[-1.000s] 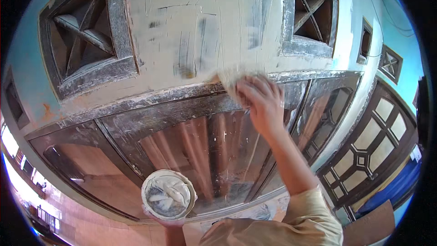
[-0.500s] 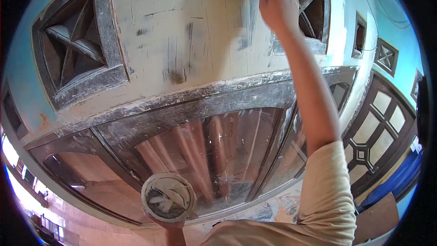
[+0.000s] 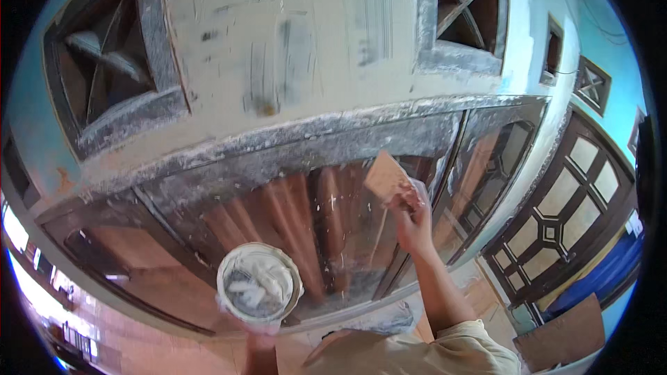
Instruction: The person applies putty from a bucket to a wall surface around wooden window frames using a putty knife.
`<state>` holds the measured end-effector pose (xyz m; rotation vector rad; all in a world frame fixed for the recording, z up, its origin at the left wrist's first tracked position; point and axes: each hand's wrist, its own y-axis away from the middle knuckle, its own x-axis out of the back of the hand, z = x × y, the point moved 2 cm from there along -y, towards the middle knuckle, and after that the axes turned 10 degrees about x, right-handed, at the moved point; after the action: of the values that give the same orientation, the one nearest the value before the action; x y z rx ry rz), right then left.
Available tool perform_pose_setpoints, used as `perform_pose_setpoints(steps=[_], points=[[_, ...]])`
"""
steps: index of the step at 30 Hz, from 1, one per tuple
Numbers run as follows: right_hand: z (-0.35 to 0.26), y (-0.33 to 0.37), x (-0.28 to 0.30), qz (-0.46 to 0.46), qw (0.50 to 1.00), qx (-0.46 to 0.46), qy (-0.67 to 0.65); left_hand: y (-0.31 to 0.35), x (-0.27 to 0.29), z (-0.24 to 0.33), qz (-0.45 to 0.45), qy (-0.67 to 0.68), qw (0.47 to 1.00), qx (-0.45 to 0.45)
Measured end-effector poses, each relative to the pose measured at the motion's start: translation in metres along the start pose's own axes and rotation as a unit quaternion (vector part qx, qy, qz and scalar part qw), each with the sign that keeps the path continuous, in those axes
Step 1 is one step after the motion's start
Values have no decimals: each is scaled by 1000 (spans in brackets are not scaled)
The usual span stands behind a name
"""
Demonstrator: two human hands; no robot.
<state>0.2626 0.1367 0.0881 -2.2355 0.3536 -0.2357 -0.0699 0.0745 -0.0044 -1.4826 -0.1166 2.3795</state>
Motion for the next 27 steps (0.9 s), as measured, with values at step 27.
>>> perform_pose_setpoints(steps=[27], points=[[-32, 35, -17, -195, 953, 156, -169, -15, -88, -73, 115, 93, 986, -82]])
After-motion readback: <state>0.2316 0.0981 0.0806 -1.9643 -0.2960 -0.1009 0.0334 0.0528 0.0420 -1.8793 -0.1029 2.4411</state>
